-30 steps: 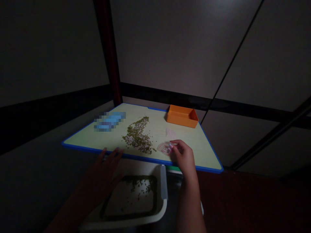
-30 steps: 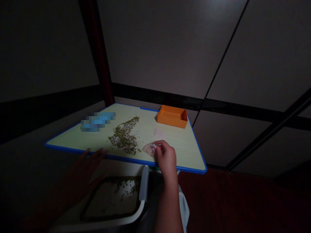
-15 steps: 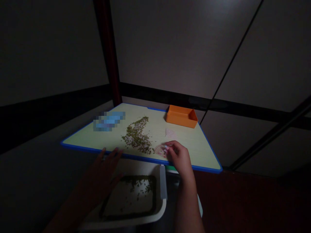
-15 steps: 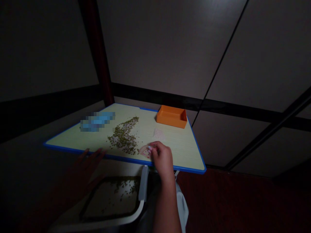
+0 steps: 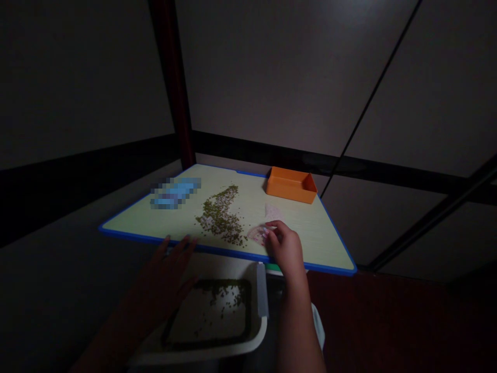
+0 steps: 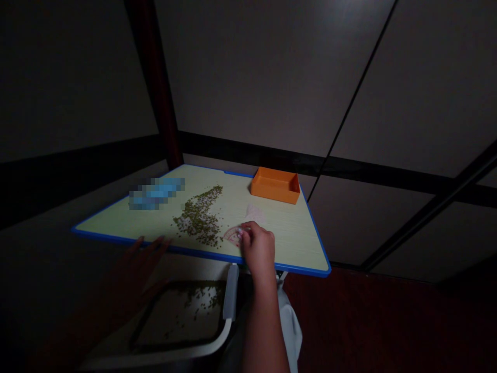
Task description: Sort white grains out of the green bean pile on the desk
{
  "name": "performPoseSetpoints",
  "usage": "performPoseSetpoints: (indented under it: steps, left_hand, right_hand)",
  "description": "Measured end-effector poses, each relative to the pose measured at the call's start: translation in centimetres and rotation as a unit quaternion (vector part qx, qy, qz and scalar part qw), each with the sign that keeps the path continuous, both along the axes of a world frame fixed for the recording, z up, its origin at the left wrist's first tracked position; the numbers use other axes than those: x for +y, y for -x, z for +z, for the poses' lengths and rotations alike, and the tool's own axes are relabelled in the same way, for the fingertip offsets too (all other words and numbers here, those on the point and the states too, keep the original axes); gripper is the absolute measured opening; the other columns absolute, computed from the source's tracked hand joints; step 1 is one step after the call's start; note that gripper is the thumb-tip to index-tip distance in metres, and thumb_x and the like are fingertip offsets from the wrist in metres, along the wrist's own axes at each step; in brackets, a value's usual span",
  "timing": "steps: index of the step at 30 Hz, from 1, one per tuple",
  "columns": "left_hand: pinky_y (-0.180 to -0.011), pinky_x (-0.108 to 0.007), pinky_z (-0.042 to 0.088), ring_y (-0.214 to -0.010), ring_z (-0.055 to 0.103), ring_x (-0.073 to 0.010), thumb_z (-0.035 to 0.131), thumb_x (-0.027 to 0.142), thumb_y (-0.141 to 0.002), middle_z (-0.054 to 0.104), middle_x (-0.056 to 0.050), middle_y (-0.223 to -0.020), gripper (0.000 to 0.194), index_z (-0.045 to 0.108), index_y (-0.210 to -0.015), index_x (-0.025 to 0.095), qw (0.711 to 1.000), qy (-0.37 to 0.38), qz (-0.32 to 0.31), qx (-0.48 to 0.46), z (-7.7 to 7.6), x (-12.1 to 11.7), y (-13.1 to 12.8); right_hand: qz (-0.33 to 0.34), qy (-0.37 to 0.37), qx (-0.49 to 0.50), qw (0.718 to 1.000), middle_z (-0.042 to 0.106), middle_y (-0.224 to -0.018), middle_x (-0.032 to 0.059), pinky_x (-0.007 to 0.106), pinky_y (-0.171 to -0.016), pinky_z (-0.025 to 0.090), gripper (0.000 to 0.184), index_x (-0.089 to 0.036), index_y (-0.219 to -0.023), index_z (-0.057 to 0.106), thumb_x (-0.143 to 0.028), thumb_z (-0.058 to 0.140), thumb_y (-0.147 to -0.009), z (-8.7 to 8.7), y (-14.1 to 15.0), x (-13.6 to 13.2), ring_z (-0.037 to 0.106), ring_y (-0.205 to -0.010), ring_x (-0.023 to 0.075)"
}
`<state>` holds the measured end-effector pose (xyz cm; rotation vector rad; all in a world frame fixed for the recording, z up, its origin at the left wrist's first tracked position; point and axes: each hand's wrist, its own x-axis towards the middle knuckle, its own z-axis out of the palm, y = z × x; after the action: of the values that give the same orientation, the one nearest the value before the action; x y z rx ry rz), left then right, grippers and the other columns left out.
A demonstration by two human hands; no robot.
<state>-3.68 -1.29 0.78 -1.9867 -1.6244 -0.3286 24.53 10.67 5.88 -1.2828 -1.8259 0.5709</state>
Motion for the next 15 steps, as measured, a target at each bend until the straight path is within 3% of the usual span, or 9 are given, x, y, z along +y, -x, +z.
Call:
performPoseSetpoints:
  steps: [3,9,15]
  left_hand:
    - [-0.112,-0.052,0.038,-0.139,0.043,-0.0360,0.040,0.053,-0.091,0.052,-0.016,-0.146,0.068,0.042,-0.145,0.012,1.000,-0.010,-0.001,0.011,-0.16,-0.08,0.06]
    - [-0.115,-0.052,0.035,-0.137,0.046,-0.0312,0.035,0.054,-0.093,0.050,-0.016,-0.147,0.069,0.036,-0.148,0.013,1.000,-0.009,-0.021,0.012,-0.60,-0.02,0.41]
    - [-0.116,-0.051,0.032,-0.137,0.046,-0.0308,0.038,0.049,-0.093,0.051,-0.017,-0.146,0.069,0.033,-0.149,0.009,0.998,-0.033,-0.032,0.040,-0.47,-0.10,0.16]
  right_hand:
    - [0.009,-0.002,-0.007,1.000,0.075,-0.083,0.0028,0.027,-0.068,0.046,0.019,-0.023,-0.098,0.070,-0.021,0.055,-0.086,0.14,0.49,0.14,0.067,-0.073,0.0185]
    - [0.021,-0.016,-0.008,1.000,0.077,-0.096,0.0032,0.028,-0.074,0.048,0.030,-0.025,-0.111,0.071,-0.017,0.054,-0.086,0.07,0.90,0.45,0.069,-0.080,0.0187]
    - [0.055,-0.028,0.005,0.998,0.077,-0.098,0.0029,0.029,-0.079,0.049,0.026,-0.024,-0.100,0.073,-0.017,0.051,-0.088,0.04,0.56,0.44,0.069,-0.087,0.0194]
